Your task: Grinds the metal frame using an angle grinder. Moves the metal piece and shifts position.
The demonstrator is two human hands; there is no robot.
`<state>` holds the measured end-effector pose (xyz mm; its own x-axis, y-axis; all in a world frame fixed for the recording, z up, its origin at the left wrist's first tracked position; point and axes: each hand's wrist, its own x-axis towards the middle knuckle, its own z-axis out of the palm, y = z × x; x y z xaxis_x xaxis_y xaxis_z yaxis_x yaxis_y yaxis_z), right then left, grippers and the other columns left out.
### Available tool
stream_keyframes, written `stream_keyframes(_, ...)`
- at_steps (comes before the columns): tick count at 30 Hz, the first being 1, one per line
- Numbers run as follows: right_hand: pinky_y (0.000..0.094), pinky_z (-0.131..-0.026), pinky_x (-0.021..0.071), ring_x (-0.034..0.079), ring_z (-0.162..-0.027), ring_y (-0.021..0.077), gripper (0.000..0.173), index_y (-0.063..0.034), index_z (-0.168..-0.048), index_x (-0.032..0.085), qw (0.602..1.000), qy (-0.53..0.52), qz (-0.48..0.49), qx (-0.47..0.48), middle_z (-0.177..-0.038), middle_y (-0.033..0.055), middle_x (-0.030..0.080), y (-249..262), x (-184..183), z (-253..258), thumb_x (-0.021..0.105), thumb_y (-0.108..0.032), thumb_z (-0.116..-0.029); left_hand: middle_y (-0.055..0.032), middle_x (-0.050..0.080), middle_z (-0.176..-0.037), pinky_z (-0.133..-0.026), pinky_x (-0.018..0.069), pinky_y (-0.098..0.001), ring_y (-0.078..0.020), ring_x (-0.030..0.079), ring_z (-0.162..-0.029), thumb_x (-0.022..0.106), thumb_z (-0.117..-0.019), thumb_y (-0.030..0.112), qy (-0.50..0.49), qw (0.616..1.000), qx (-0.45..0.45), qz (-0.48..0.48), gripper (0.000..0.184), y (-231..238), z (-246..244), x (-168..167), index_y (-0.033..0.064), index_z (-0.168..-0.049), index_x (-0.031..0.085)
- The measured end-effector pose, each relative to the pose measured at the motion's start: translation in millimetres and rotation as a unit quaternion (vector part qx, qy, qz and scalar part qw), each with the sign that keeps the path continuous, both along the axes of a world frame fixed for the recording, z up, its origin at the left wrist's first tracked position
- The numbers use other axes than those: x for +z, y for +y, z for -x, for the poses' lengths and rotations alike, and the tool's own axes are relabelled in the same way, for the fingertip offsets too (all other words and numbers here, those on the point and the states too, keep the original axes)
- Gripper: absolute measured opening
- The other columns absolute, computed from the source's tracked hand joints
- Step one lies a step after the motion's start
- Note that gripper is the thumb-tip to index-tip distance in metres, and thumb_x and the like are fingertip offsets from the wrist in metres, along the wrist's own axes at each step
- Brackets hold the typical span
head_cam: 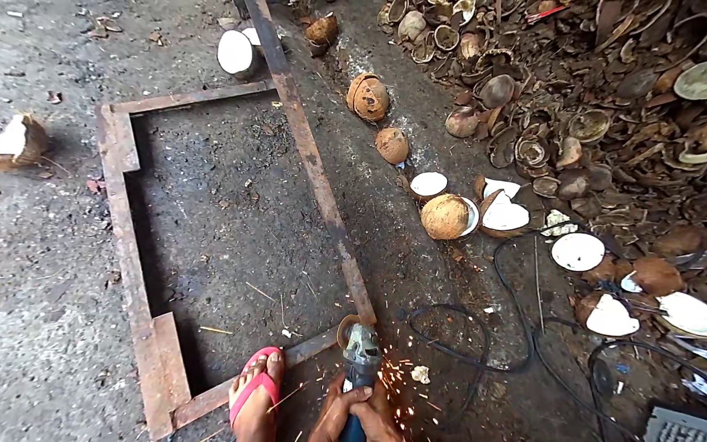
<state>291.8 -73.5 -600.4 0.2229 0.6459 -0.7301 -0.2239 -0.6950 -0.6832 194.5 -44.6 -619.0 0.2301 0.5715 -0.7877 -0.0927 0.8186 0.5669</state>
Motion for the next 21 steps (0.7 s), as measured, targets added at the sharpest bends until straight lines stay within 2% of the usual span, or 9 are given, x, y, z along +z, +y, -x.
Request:
stream_keyframes(9, 0.0388, -0.092, 0.0552, 0.064, -0.106, 0.0226, 0.082, 0.0087, -0.137, 0.045, 1.0, 0.003, -0.013, -0.005, -0.118, 0.0214, 0.064, 5, 1, 2, 0.074, 0.003, -0.0611, -0.0137, 0.072, -0.111, -0.091, 0.059, -0.0415, -0.021, 0.071, -0.099, 0.078, -0.0705, 0.024, 0.002, 1.0, -0.007, -0.009, 0.07, 4, 3, -2, -0.0003, -0.133, 0.057)
stream_keyframes(14, 0.037, -0.092, 0.056, 0.065, -0.106, 0.0206, 0.08, 0.0084, -0.136, 0.047, 0.999, 0.005, -0.031, -0.008, -0.117, 0.0197, 0.065, 6, -2, 4, 0.075, 0.002, -0.0615, -0.0128, 0.073, -0.106, -0.089, 0.0595, -0.0409, -0.0205, 0.072, -0.095, 0.077, -0.072, 0.022, -0.007, 1.0, -0.004, -0.015, 0.061, 9, 4, 1, -0.0007, -0.126, 0.061)
stream_keyframes(18, 0.0398, -0.091, 0.0564, 0.066, -0.105, 0.0224, 0.08, 0.008, -0.136, 0.048, 1.0, -0.002, -0.019, -0.002, -0.116, 0.0205, 0.066, 8, -4, 6, 0.075, -0.001, -0.0611, -0.0125, 0.073, -0.106, -0.088, 0.0597, -0.0416, -0.0206, 0.072, -0.095, 0.077, -0.0718, 0.022, -0.001, 1.0, -0.01, -0.016, 0.062, 11, 6, 2, -0.0001, -0.127, 0.061)
stream_keyframes(21, 0.042, -0.093, 0.055, 0.064, -0.107, 0.0249, 0.081, 0.0083, -0.137, 0.047, 1.0, -0.01, -0.009, -0.004, -0.118, 0.0223, 0.064, 11, 0, 6, 0.075, 0.003, -0.0615, -0.0126, 0.073, -0.107, -0.089, 0.0592, -0.0416, -0.0208, 0.071, -0.096, 0.077, -0.0717, 0.022, -0.004, 1.0, -0.007, -0.013, 0.062, 12, 6, 3, -0.0001, -0.127, 0.06)
